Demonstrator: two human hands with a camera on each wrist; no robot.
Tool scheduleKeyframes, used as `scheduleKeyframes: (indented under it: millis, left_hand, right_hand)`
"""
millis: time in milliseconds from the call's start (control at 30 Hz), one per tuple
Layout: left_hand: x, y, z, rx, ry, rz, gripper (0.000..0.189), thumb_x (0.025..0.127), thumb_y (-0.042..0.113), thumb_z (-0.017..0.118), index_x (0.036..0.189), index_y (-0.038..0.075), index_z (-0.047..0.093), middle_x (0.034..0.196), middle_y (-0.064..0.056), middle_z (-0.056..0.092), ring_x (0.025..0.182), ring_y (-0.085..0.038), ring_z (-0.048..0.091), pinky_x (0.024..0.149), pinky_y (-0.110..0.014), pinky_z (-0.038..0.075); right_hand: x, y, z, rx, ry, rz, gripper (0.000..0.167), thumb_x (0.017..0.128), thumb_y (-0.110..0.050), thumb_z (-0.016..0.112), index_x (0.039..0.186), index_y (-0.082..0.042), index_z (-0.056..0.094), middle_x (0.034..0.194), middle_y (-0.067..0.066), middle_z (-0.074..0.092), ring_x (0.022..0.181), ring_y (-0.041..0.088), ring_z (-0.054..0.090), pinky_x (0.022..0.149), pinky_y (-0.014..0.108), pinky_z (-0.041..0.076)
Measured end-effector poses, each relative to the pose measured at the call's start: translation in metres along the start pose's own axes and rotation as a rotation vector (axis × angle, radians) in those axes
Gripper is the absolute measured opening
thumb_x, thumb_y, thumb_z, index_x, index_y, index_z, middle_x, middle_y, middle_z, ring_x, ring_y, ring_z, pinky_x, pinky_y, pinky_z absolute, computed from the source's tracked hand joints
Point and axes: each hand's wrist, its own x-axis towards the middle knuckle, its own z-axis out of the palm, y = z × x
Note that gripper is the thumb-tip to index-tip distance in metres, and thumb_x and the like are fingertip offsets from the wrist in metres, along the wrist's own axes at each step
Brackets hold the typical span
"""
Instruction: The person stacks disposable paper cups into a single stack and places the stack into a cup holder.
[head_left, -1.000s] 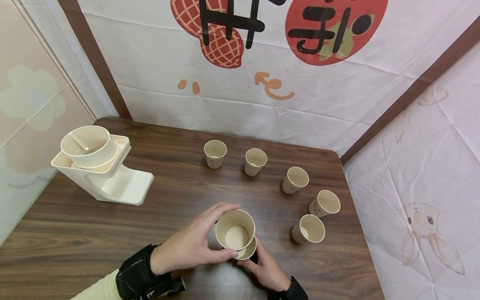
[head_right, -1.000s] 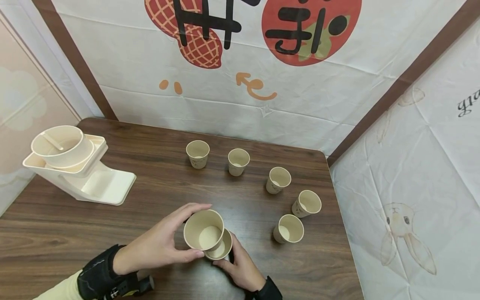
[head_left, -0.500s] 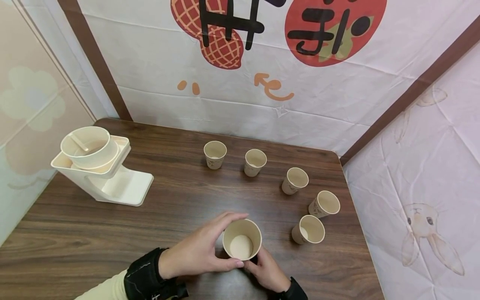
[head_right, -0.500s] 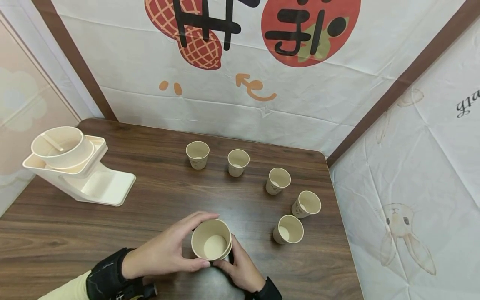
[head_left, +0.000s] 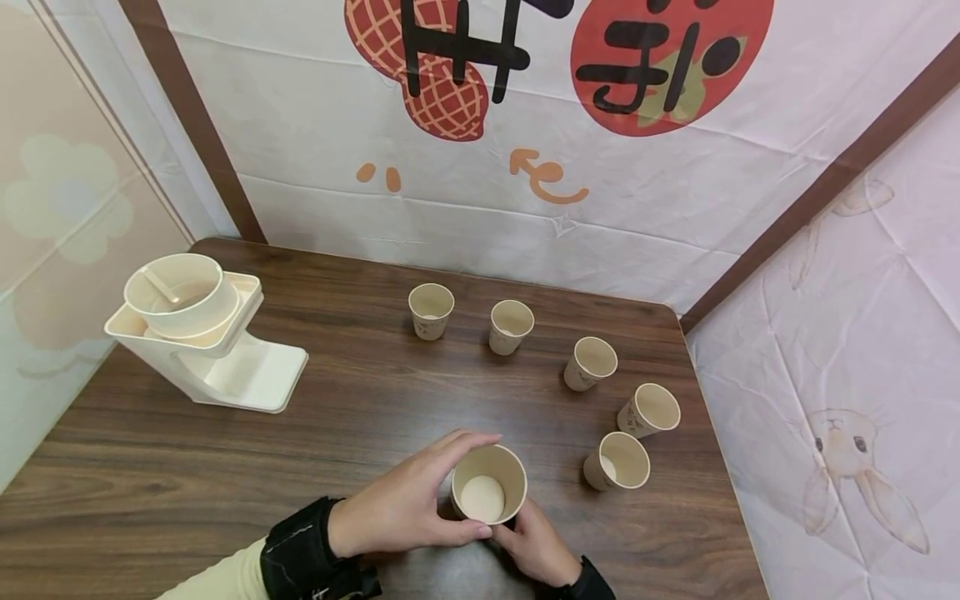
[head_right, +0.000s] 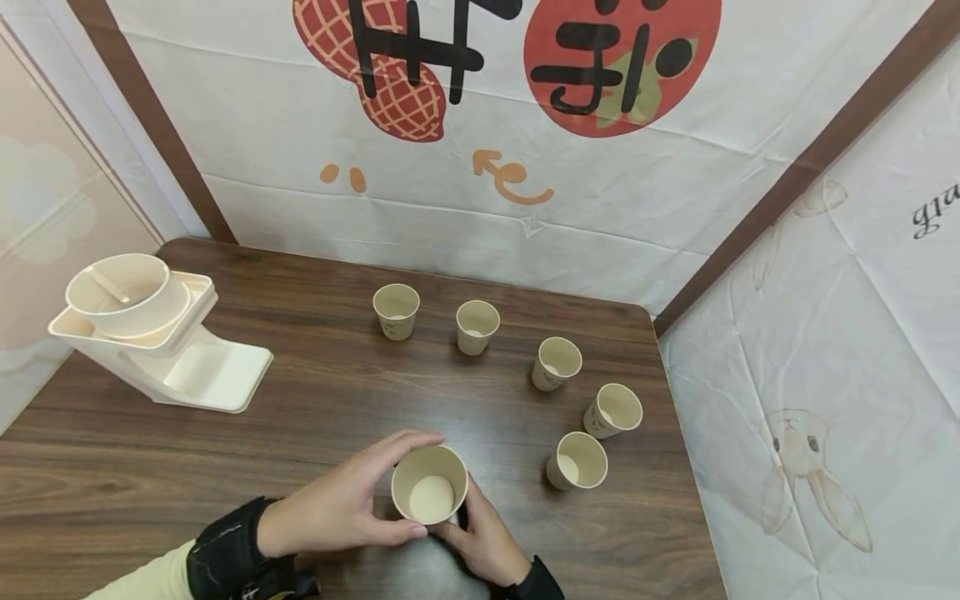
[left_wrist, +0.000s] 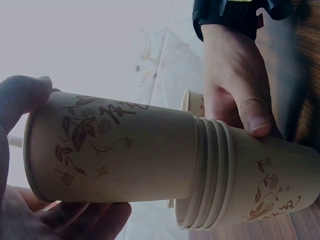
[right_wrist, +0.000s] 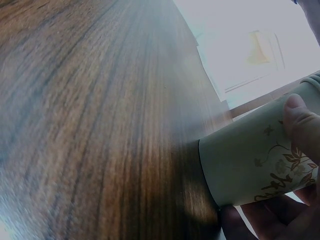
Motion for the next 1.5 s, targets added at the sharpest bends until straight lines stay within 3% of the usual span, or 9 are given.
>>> scheduleKeyframes:
  millis: [333, 633, 900, 1500]
  left_hand:
    - [0.003, -0.004, 0.001, -0.015, 0.010, -0.003, 0.078, 0.088, 0.038, 0.082, 0.152, 0.019, 0.041, 0.143, 0.003, 0.051, 0.125, -0.016, 0.055, 0.107, -0.038, 0.047]
    - [0.004, -0.011, 0.003, -0.019, -0.019, -0.068, 0.080, 0.087, 0.043, 0.082, 0.152, 0.019, 0.042, 0.146, 0.002, 0.050, 0.129, -0.015, 0.052, 0.109, -0.040, 0.045]
    - [0.003, -0.016, 0.005, -0.013, -0.016, -0.080, 0.079, 0.086, 0.039, 0.083, 0.152, 0.019, 0.042, 0.145, 0.003, 0.050, 0.128, -0.013, 0.052, 0.109, -0.039, 0.045]
    - [0.000, -0.033, 0.013, 0.022, -0.041, -0.084, 0.080, 0.085, 0.037, 0.084, 0.151, 0.015, 0.044, 0.144, 0.001, 0.052, 0.129, -0.015, 0.052, 0.109, -0.041, 0.045]
  right_hand:
    - [0.001, -0.005, -0.001, 0.020, 0.000, -0.011, 0.047, 0.100, -0.019, 0.067, 0.141, -0.004, 0.050, 0.139, 0.011, 0.057, 0.126, 0.013, 0.051, 0.106, 0.026, 0.042]
    - [0.001, -0.003, -0.002, 0.024, -0.022, 0.018, 0.051, 0.101, -0.025, 0.067, 0.144, -0.005, 0.047, 0.141, 0.011, 0.055, 0.129, 0.016, 0.051, 0.107, 0.027, 0.042]
    - [0.003, -0.001, -0.002, 0.025, -0.023, 0.018, 0.066, 0.099, -0.032, 0.069, 0.153, -0.009, 0.038, 0.150, 0.009, 0.048, 0.136, 0.019, 0.045, 0.111, 0.028, 0.039]
    - [0.003, 0.002, 0.000, 0.014, -0.007, 0.009, 0.068, 0.097, -0.027, 0.071, 0.153, -0.006, 0.038, 0.150, 0.010, 0.049, 0.136, 0.019, 0.045, 0.112, 0.025, 0.037]
